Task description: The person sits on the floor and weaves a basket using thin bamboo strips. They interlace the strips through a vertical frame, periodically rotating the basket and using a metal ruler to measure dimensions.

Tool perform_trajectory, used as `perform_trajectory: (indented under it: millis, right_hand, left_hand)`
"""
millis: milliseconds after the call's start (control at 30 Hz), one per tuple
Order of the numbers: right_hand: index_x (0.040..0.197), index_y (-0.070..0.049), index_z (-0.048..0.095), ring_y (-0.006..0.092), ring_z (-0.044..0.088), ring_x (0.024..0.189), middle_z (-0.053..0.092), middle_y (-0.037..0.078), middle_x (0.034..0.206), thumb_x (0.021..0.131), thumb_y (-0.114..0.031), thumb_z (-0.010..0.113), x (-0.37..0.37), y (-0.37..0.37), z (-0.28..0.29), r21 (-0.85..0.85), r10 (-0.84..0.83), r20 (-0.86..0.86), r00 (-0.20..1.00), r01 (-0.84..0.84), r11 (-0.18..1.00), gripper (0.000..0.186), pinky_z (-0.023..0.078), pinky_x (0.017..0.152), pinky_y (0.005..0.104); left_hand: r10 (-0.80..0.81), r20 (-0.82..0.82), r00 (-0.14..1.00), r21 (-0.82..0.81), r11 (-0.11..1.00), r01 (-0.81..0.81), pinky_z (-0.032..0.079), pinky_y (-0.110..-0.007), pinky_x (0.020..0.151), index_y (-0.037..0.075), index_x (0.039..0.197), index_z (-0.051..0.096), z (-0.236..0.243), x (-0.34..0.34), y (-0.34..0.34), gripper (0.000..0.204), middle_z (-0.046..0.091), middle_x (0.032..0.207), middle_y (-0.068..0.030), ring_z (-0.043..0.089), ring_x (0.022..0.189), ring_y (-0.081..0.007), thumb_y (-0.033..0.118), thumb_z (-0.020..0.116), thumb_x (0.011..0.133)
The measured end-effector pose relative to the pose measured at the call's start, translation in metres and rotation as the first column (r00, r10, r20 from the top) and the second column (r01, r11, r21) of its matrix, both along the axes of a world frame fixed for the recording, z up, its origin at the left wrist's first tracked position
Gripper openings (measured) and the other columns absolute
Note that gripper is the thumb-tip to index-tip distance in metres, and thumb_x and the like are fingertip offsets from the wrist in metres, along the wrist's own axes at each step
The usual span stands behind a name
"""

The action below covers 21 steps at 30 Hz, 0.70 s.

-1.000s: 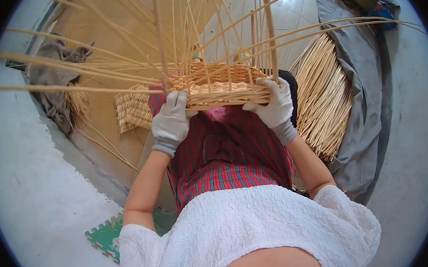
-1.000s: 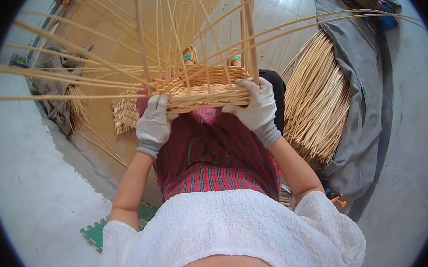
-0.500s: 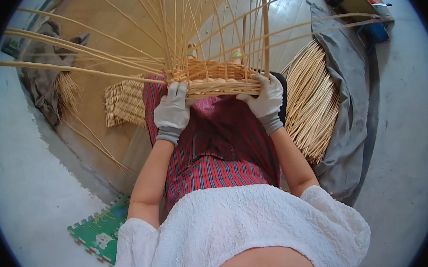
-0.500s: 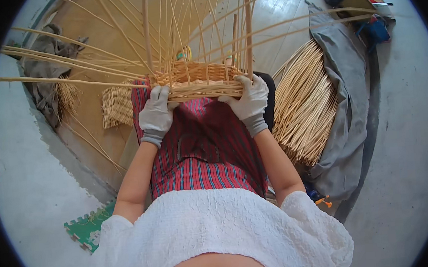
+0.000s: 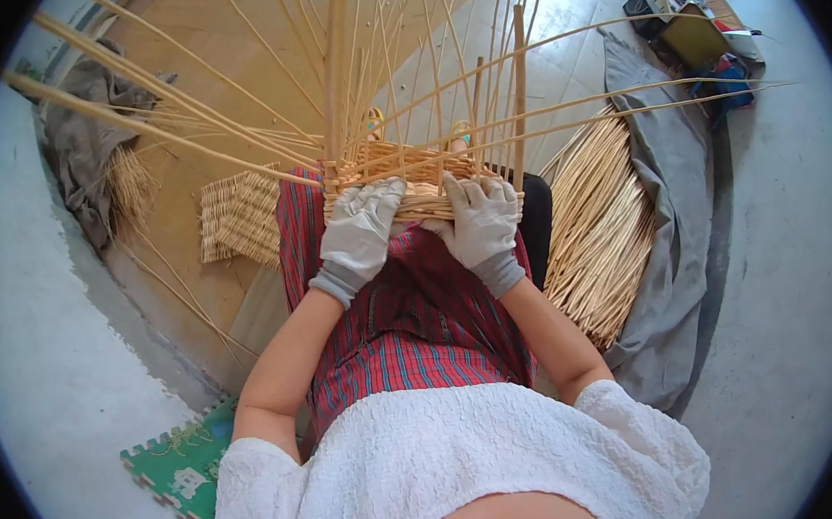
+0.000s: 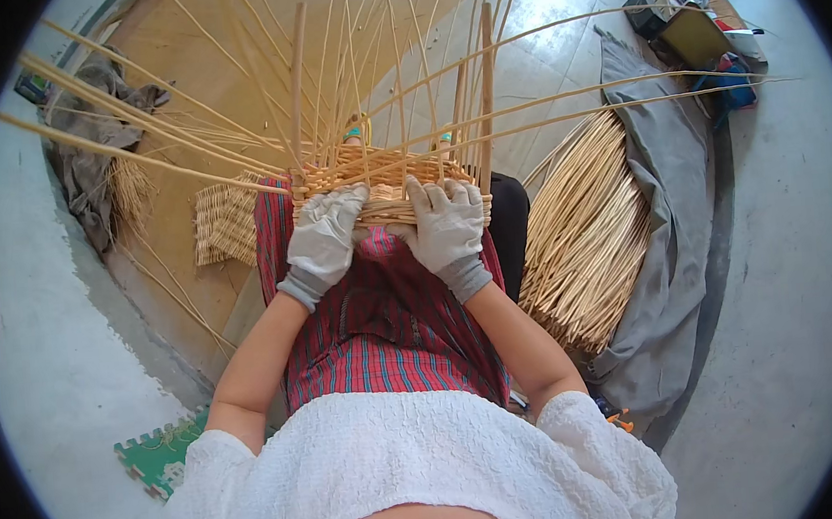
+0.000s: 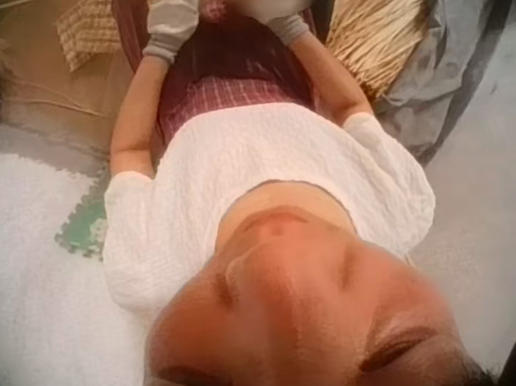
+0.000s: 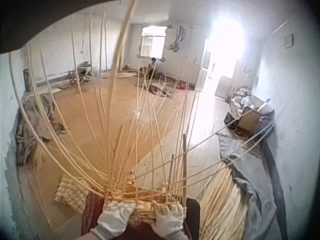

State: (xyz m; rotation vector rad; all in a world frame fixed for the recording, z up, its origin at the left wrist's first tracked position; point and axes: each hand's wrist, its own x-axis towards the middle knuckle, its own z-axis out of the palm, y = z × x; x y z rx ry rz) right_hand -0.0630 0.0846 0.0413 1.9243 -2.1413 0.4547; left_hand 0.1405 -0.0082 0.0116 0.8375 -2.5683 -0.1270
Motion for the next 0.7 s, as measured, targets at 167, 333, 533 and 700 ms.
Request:
perform_trajectory:
  millis: [167, 333, 533, 700]
  right_hand:
    - [0.131, -0.014, 0.065, 0.0295, 0.058, 0.109, 0.066, 0.004, 0.109, 0.077, -0.057, 0.075, 0.004, -0.004, -0.007, 0.017, -0.018, -0.054, 0.998, 0.019, 1.0, 0.069, 0.037, 0.103, 0.0499]
    - [0.111, -0.016, 0.067, 0.0297, 0.058, 0.099, 0.064, 0.005, 0.098, 0.075, -0.059, 0.075, 0.01, -0.007, -0.013, -0.026, -0.05, -0.035, 0.998, 0.049, 0.998, 0.057, 0.04, 0.095, 0.0491]
    - [0.112, -0.015, 0.067, 0.0317, 0.058, 0.104, 0.066, 0.007, 0.104, 0.077, -0.053, 0.076, 0.01, -0.003, -0.011, -0.024, -0.032, 0.031, 0.999, 0.033, 0.999, 0.053, 0.039, 0.101, 0.0513]
    - [0.122, -0.01, 0.067, 0.0341, 0.057, 0.12, 0.067, 0.012, 0.118, 0.082, -0.037, 0.078, 0.017, 0.02, -0.019, -0.149, 0.023, 0.208, 0.978, 0.008, 0.989, 0.05, 0.034, 0.112, 0.0518]
  left_hand:
    - [0.056, 0.0, 0.998, -0.105, 0.993, -0.055, 0.041, -0.046, 0.11, 0.011, 0.137, 0.06, 0.0, -0.003, 0.007, 0.048, 0.066, 0.133, -0.01, 0.063, 0.122, -0.0282, 0.017, 0.065, 0.09]
    - [0.102, -0.148, 0.984, -0.04, 0.993, -0.109, 0.042, -0.044, 0.108, 0.012, 0.128, 0.066, -0.005, -0.013, 0.009, 0.044, 0.071, 0.124, -0.0071, 0.066, 0.116, -0.0257, 0.007, 0.066, 0.084]
    - [0.108, -0.162, 0.981, -0.032, 0.993, -0.114, 0.042, -0.046, 0.109, 0.012, 0.129, 0.065, -0.008, -0.013, 0.012, 0.047, 0.07, 0.121, -0.0098, 0.064, 0.117, -0.0291, 0.008, 0.068, 0.083]
    - [0.189, -0.076, 0.979, 0.152, 0.973, -0.177, 0.041, -0.047, 0.11, 0.011, 0.131, 0.062, 0.0, -0.021, 0.031, 0.05, 0.065, 0.124, -0.0128, 0.059, 0.122, -0.0321, 0.023, 0.076, 0.085]
